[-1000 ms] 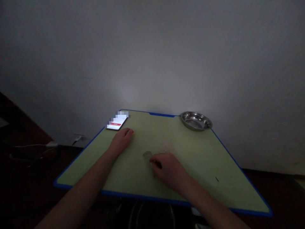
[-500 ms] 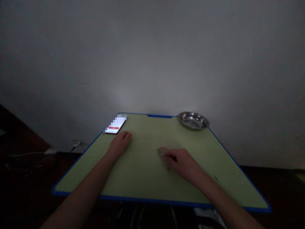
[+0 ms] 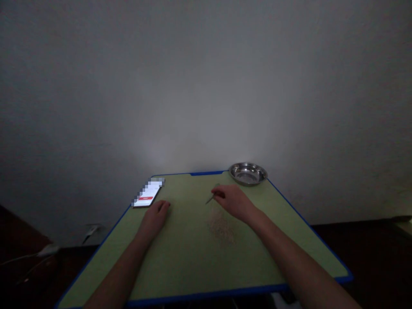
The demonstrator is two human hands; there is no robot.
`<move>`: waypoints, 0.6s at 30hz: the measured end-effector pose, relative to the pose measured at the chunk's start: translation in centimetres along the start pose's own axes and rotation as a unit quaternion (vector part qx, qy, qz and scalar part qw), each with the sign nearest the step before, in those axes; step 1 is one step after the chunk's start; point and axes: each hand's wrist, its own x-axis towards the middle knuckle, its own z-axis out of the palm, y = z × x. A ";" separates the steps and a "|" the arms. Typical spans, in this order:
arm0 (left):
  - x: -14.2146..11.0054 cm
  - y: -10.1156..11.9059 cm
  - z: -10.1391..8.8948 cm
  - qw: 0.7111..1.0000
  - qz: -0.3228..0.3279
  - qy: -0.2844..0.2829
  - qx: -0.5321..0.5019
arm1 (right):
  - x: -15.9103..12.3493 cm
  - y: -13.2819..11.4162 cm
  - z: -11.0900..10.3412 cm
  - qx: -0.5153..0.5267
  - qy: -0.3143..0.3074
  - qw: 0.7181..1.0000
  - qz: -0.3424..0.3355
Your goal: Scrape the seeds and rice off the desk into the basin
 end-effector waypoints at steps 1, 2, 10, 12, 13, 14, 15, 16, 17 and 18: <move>0.0 -0.1 0.0 1.000 -0.001 -0.004 0.002 | 0.7 -0.3 0.3 -0.049 -0.012 0.999 -0.011; 0.1 -0.1 0.0 1.000 0.000 -0.008 0.007 | 1.3 -0.6 0.6 -0.107 -0.024 0.994 -0.025; 0.2 -0.2 -0.2 1.000 -0.005 -0.001 0.012 | 2.7 -1.1 3.5 -0.283 -0.107 0.948 -0.095; 0.2 -0.1 -0.3 1.000 -0.004 -0.004 0.014 | 2.4 -0.7 4.0 -0.295 -0.127 0.942 -0.094; 0.2 -0.1 -0.3 1.000 -0.004 -0.005 0.016 | 2.2 -0.6 4.1 -0.300 -0.135 0.940 -0.092; 0.2 -0.1 -0.3 1.000 -0.002 -0.006 0.018 | 1.9 -0.5 4.2 -0.304 -0.141 0.938 -0.091; 0.2 -0.1 -0.3 1.000 0.001 -0.007 0.021 | 1.5 -0.5 4.1 -0.307 -0.146 0.936 -0.091; 0.2 -0.1 -0.3 1.000 0.004 -0.006 0.022 | 1.1 -0.5 4.0 -0.309 -0.150 0.935 -0.091; 0.2 -0.1 -0.3 1.000 0.009 -0.005 0.021 | 0.6 -0.6 3.9 -0.311 -0.154 0.933 -0.091; 0.2 -0.1 -0.3 1.000 0.011 -0.004 0.020 | 0.1 -0.8 3.8 -0.311 -0.158 0.933 -0.093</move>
